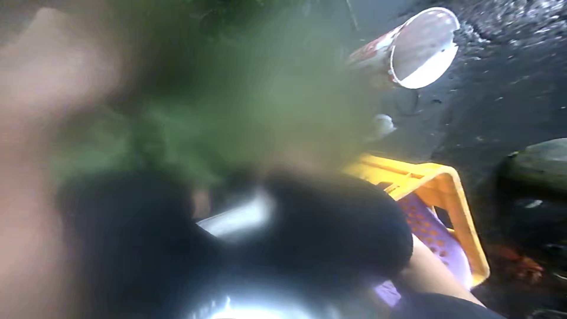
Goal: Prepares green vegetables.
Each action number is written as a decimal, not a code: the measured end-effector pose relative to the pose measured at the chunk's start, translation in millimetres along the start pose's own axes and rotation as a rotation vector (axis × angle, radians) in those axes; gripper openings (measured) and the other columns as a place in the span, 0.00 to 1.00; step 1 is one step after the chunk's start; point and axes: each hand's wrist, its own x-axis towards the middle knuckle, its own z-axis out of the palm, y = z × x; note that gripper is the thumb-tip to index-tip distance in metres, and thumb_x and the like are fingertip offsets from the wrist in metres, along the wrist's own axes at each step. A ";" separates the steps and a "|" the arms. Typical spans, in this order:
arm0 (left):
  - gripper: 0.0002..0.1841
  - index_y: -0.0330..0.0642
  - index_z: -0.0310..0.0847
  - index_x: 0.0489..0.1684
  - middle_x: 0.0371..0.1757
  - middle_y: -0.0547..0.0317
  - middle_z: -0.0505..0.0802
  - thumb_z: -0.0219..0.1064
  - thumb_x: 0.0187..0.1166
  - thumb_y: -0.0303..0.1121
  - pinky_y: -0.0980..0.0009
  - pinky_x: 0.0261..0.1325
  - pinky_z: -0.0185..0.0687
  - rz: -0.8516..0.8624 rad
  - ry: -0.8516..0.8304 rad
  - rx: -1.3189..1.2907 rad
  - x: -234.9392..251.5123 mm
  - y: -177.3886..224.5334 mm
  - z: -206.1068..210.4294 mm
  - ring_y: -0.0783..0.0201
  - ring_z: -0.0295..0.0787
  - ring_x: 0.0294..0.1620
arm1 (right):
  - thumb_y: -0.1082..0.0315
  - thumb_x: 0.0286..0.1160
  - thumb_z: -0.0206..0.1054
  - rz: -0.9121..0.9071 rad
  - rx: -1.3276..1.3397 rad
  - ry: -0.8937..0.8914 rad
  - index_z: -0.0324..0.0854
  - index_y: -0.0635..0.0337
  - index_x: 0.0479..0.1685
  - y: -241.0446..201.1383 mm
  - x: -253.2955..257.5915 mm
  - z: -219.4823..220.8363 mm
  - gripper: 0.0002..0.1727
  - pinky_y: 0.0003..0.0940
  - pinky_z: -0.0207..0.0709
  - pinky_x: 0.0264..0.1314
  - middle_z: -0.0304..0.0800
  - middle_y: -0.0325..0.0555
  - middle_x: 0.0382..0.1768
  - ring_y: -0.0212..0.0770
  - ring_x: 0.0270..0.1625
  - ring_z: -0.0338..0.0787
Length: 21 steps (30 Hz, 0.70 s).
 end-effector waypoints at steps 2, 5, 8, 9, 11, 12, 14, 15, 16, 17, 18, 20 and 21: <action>0.21 0.30 0.80 0.59 0.48 0.25 0.88 0.48 0.93 0.39 0.23 0.48 0.71 0.127 -0.001 0.050 11.5 -45.6 23.4 0.24 0.86 0.51 | 0.58 0.87 0.64 -0.152 0.366 0.112 0.90 0.62 0.58 8.1 -0.7 -6.3 0.18 0.51 0.84 0.62 0.95 0.55 0.48 0.48 0.50 0.93; 0.25 0.29 0.76 0.54 0.39 0.29 0.84 0.46 0.92 0.47 0.28 0.35 0.69 0.209 -0.023 0.085 22.9 -63.2 42.0 0.28 0.84 0.39 | 0.59 0.86 0.66 -0.021 0.322 0.151 0.91 0.62 0.54 22.5 0.5 -22.0 0.16 0.50 0.83 0.57 0.94 0.56 0.45 0.48 0.46 0.92; 0.22 0.31 0.75 0.56 0.40 0.30 0.85 0.47 0.92 0.45 0.27 0.37 0.72 0.214 -0.090 0.102 33.9 -43.8 42.4 0.27 0.85 0.41 | 0.54 0.90 0.56 0.312 -0.139 0.023 0.86 0.54 0.67 29.2 13.5 -23.8 0.21 0.72 0.72 0.68 0.87 0.62 0.67 0.66 0.70 0.85; 0.22 0.32 0.73 0.62 0.44 0.27 0.85 0.46 0.93 0.45 0.24 0.41 0.72 0.188 -0.125 0.085 37.1 -39.7 42.1 0.24 0.85 0.45 | 0.54 0.91 0.55 0.338 -0.188 0.032 0.85 0.53 0.69 29.3 17.6 -21.1 0.21 0.73 0.69 0.70 0.85 0.61 0.70 0.67 0.73 0.83; 0.24 0.33 0.71 0.66 0.48 0.24 0.84 0.45 0.92 0.47 0.20 0.43 0.70 0.141 -0.159 0.082 37.9 -36.3 45.4 0.21 0.84 0.48 | 0.54 0.89 0.56 0.270 -0.106 0.128 0.86 0.51 0.68 31.0 17.6 -13.0 0.21 0.73 0.69 0.68 0.88 0.60 0.67 0.66 0.70 0.84; 0.25 0.33 0.69 0.68 0.49 0.23 0.84 0.44 0.92 0.47 0.19 0.44 0.70 0.130 -0.175 0.097 38.0 -33.8 45.7 0.19 0.84 0.49 | 0.53 0.86 0.59 0.207 0.005 0.177 0.87 0.50 0.66 33.5 15.0 -12.4 0.20 0.71 0.72 0.65 0.90 0.59 0.62 0.64 0.65 0.88; 0.25 0.34 0.68 0.68 0.43 0.23 0.84 0.45 0.91 0.48 0.19 0.40 0.71 0.143 -0.175 0.122 40.3 -28.2 43.9 0.19 0.84 0.44 | 0.55 0.80 0.67 0.016 0.330 0.248 0.87 0.56 0.60 40.2 7.3 -19.8 0.18 0.63 0.80 0.59 0.93 0.55 0.51 0.54 0.53 0.92; 0.24 0.34 0.68 0.64 0.37 0.25 0.84 0.46 0.91 0.49 0.22 0.34 0.71 0.164 -0.162 0.141 40.5 -24.8 43.3 0.20 0.84 0.37 | 0.61 0.79 0.69 -0.103 0.504 0.255 0.86 0.61 0.55 44.2 3.7 -23.7 0.15 0.53 0.83 0.56 0.92 0.53 0.45 0.47 0.47 0.91; 0.23 0.33 0.68 0.61 0.32 0.27 0.83 0.47 0.91 0.48 0.24 0.30 0.71 0.177 -0.157 0.149 40.2 -19.5 41.9 0.21 0.84 0.32 | 0.65 0.76 0.69 -0.213 0.634 0.271 0.86 0.63 0.45 48.1 2.5 -24.8 0.10 0.41 0.85 0.49 0.90 0.47 0.37 0.38 0.39 0.88; 0.22 0.33 0.68 0.60 0.30 0.29 0.83 0.48 0.90 0.46 0.27 0.29 0.72 0.163 -0.173 0.160 39.7 -10.2 38.1 0.23 0.84 0.30 | 0.67 0.74 0.69 -0.269 0.685 0.274 0.84 0.62 0.37 51.0 2.9 -26.3 0.06 0.33 0.82 0.45 0.87 0.40 0.32 0.31 0.35 0.85; 0.19 0.32 0.68 0.62 0.31 0.28 0.84 0.51 0.91 0.42 0.28 0.32 0.74 0.111 -0.219 0.159 38.1 4.8 31.2 0.23 0.85 0.32 | 0.66 0.75 0.69 -0.250 0.640 0.261 0.84 0.60 0.34 53.0 3.6 -29.7 0.07 0.32 0.80 0.44 0.86 0.39 0.31 0.30 0.34 0.83; 0.16 0.30 0.67 0.68 0.38 0.23 0.85 0.53 0.94 0.35 0.28 0.42 0.78 -0.049 -0.315 0.148 35.9 39.5 17.9 0.21 0.87 0.41 | 0.58 0.78 0.72 -0.041 0.444 0.197 0.91 0.59 0.44 53.1 7.0 -40.2 0.13 0.58 0.80 0.55 0.93 0.51 0.42 0.48 0.47 0.91; 0.16 0.31 0.67 0.68 0.39 0.23 0.85 0.53 0.94 0.35 0.28 0.43 0.78 -0.077 -0.319 0.139 35.9 46.7 16.0 0.22 0.87 0.42 | 0.54 0.78 0.72 0.045 0.399 0.170 0.91 0.57 0.49 52.8 10.7 -44.0 0.16 0.66 0.76 0.61 0.94 0.54 0.48 0.53 0.54 0.91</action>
